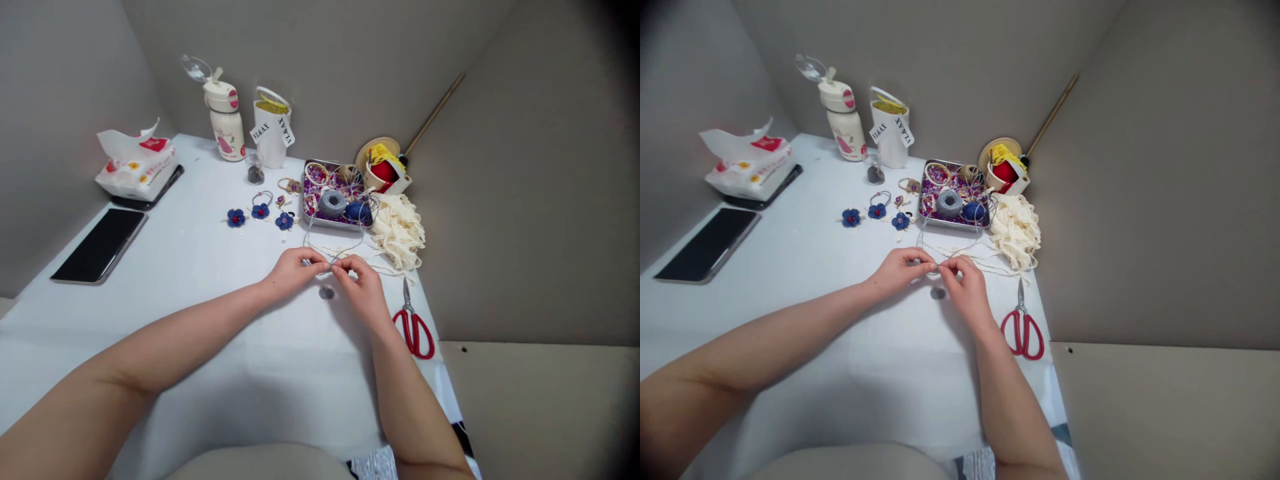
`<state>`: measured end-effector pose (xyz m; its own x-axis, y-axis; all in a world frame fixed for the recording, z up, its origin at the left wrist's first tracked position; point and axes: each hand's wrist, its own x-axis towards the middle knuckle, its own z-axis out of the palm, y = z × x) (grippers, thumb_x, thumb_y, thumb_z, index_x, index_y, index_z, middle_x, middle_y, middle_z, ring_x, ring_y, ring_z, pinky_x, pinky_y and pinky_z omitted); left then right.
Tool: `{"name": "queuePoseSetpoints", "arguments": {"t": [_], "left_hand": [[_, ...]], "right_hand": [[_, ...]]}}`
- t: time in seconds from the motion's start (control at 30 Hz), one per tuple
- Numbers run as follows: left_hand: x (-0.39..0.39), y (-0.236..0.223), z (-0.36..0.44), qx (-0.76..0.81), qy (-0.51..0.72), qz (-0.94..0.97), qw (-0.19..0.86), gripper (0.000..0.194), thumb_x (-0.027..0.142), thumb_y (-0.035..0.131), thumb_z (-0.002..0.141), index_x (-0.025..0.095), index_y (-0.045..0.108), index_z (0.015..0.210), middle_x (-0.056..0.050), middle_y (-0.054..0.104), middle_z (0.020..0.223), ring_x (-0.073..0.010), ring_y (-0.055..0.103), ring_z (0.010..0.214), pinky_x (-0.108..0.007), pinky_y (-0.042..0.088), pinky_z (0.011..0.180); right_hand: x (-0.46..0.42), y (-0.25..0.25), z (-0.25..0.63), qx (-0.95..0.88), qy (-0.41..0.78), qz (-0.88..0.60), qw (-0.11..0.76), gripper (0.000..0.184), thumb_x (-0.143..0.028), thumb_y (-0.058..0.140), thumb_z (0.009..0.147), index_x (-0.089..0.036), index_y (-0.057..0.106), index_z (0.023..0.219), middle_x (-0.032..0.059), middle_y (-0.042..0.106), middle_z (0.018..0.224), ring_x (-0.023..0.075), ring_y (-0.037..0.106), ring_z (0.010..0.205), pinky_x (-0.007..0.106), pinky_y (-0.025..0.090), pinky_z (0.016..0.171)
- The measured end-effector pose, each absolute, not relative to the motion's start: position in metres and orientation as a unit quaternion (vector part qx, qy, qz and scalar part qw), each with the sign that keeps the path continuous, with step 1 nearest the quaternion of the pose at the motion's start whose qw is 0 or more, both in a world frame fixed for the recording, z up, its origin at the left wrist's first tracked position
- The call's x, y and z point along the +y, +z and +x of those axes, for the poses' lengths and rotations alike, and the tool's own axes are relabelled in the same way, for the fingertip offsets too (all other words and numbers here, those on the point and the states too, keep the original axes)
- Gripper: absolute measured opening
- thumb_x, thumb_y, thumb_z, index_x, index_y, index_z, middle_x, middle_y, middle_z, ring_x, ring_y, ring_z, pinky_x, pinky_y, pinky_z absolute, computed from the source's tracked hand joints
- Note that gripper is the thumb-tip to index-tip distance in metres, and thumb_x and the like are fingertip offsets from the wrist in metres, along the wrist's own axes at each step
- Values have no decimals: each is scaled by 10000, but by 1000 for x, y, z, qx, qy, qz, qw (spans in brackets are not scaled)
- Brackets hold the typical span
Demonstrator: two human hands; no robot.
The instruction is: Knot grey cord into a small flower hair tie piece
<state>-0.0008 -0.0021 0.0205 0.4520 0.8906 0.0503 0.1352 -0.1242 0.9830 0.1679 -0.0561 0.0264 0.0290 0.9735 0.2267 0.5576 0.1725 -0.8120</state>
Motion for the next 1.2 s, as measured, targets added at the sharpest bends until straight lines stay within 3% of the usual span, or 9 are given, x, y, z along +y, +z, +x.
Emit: {"name": "queuePoseSetpoints", "arguments": {"t": [0.63, 0.77, 0.9, 1.2], "left_hand": [[-2, 12, 4, 395, 362, 518, 666, 264, 404, 728, 690, 154, 720, 774, -48, 691, 770, -157, 593, 749, -294, 448, 741], [4, 14, 1, 395, 358, 579, 617, 266, 400, 637, 784, 156, 735, 826, -65, 711, 830, -172, 615, 817, -298, 450, 797], [7, 16, -3, 384, 348, 663, 540, 219, 349, 640, 786, 166, 736, 858, -63, 721, 893, -180, 626, 859, -291, 448, 811], [5, 18, -2, 380, 293, 713, 512, 161, 307, 657, 747, 169, 728, 791, -33, 699, 774, -138, 564, 688, -267, 432, 681]], "right_hand": [[-53, 19, 169, -556, 365, -599, 446, 203, -395, 609, 802, -196, 652, 794, 14, 637, 774, 165, 547, 739, 298, 422, 730], [-53, 20, 173, -562, 365, -604, 431, 194, -392, 601, 810, -203, 645, 799, 15, 633, 775, 170, 550, 740, 302, 420, 714], [-55, 22, 172, -616, 313, -603, 399, 184, -368, 565, 833, -208, 641, 782, 15, 614, 760, 172, 550, 739, 309, 414, 721], [-55, 22, 171, -658, 272, -603, 359, 169, -328, 556, 849, -210, 644, 767, 14, 605, 758, 167, 548, 732, 292, 403, 686]]}}
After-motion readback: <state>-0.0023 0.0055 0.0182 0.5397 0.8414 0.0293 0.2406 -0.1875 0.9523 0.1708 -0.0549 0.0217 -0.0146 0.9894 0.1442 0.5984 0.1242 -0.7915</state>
